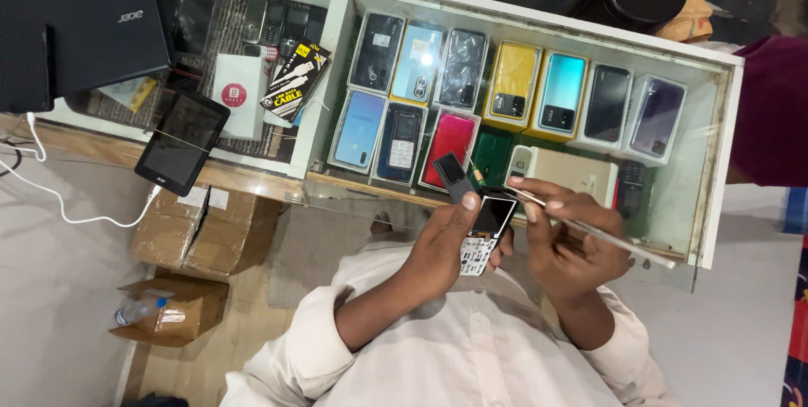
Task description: The person disassembles a small electronic device, likely a mobile phone, using a screwdriver. They remove the back cover, unscrew internal components, and separate the circuit board from the casing. The person then examines the circuit board closely.
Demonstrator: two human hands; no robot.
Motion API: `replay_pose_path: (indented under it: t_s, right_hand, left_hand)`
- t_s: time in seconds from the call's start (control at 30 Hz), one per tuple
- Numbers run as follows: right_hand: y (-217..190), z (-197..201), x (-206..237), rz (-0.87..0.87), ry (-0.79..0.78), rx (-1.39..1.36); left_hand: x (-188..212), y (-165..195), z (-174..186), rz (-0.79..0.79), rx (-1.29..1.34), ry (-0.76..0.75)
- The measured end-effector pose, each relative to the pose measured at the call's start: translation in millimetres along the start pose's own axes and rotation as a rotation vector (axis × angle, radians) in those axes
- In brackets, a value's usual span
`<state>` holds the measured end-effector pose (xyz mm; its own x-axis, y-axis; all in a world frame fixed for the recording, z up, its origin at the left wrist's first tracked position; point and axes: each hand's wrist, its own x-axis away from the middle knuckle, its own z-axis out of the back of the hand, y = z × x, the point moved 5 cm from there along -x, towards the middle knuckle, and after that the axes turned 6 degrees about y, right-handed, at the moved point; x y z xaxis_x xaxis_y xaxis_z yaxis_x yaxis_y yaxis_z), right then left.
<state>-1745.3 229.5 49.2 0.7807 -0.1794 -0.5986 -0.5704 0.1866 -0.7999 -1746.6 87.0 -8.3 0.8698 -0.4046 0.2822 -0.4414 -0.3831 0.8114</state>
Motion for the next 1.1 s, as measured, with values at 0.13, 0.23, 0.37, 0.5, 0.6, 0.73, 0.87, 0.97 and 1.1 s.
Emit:
replay_pose_path:
  t_s: [0.13,0.23,0.37,0.5,0.6,0.73,0.87,0.97,1.1]
  right_hand:
    - [-3,-10,-2,0.145,-0.008,0.091]
    - [-7,-16,-4,0.162,-0.036,0.093]
    - [6,-5,-16,-0.214,-0.028,0.036]
    - [13,9,-26,-0.382,-0.084,0.096]
    - [-3,0,-22,-0.009,-0.106,0.16]
    - [-12,-10,-10,0.259,-0.084,0.222]
    - [-10,-3,-11,0.061,-0.049,0.206]
    - [0,3,-16,-0.239,-0.053,0.128]
    - [20,18,-36,-0.453,-0.195,-0.041]
  left_hand:
    - [0,9,2,-0.036,-0.085,0.041]
    - [1,18,3,-0.155,-0.193,0.045]
    - [-1,16,4,-0.144,-0.235,0.042]
    - [-4,11,2,-0.098,-0.215,0.026]
    - [-7,11,-1,-0.112,-0.169,0.036]
    - [-7,17,-6,-0.197,-0.181,0.039]
    - [-5,15,-7,-0.202,-0.278,0.045]
    - [-5,9,-4,-0.15,-0.311,0.04]
    - [-4,-2,-2,-0.087,-0.253,0.006]
